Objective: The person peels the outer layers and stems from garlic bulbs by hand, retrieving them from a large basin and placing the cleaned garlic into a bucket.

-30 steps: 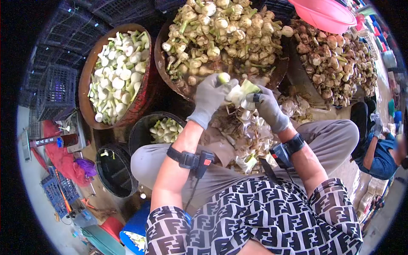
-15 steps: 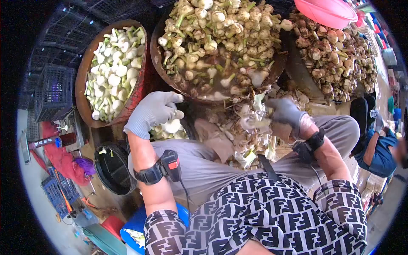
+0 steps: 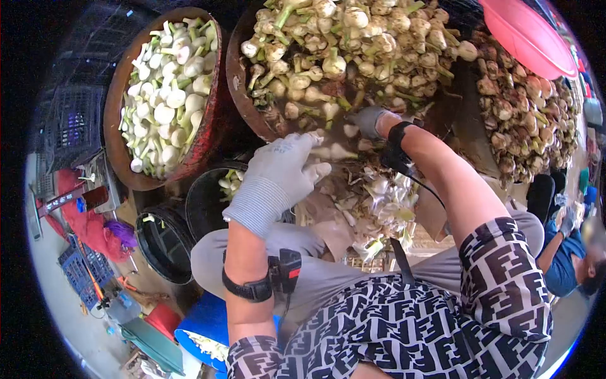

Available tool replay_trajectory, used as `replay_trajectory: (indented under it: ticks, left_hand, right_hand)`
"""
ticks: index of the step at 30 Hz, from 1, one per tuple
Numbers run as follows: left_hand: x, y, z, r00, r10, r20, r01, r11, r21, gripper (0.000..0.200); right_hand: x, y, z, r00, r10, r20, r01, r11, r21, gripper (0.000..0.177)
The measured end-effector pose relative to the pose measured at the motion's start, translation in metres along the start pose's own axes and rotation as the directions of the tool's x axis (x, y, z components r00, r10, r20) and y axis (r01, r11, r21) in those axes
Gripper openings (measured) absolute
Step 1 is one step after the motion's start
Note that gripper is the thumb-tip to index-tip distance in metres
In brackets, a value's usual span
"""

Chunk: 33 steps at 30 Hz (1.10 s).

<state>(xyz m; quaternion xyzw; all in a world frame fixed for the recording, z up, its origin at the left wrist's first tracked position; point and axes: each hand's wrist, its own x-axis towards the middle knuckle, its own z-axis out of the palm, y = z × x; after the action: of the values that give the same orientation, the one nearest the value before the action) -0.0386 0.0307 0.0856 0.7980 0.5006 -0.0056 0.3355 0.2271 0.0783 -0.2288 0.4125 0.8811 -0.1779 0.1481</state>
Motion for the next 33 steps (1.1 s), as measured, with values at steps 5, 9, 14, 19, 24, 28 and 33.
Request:
replay_trajectory:
  ticks: [5,9,14,19,24,28,33]
  left_hand:
    - [0.010,-0.006,0.001,0.999,-0.036,0.030,0.035,0.999,0.041,0.045]
    - [0.021,-0.005,0.013,0.999,0.027,-0.025,-0.028,0.998,-0.064,0.058]
    - [0.035,0.012,0.045,0.991,0.073,-0.116,-0.083,0.993,-0.084,0.076]
    - [0.030,0.030,0.056,0.917,0.215,-0.336,-0.289,0.939,-0.188,0.059]
    - [0.022,0.040,0.071,0.890,0.254,-0.378,-0.357,0.904,-0.233,0.062]
    - [0.019,0.044,0.073,0.872,0.273,-0.407,-0.382,0.899,-0.216,0.064]
    - [0.020,0.038,0.076,0.887,0.247,-0.389,-0.401,0.830,-0.388,0.055]
  right_hand:
    - [-0.017,-0.028,-0.086,0.975,0.060,0.212,-0.088,0.988,0.125,0.026]
    - [-0.048,-0.036,-0.135,0.947,0.273,0.169,-0.321,0.789,0.524,0.027]
    - [-0.117,-0.078,-0.188,0.958,0.278,-0.064,-0.035,0.335,0.942,0.022]
    - [-0.155,-0.127,-0.207,0.896,0.444,-0.017,0.265,-0.502,0.823,0.024]
    - [-0.166,-0.153,-0.214,0.781,0.621,0.058,0.331,-0.492,0.805,0.017]
    - [-0.175,-0.152,-0.211,0.788,0.616,0.030,0.335,-0.469,0.817,0.016]
    - [-0.182,-0.150,-0.210,0.816,0.576,-0.051,0.330,-0.391,0.860,0.016]
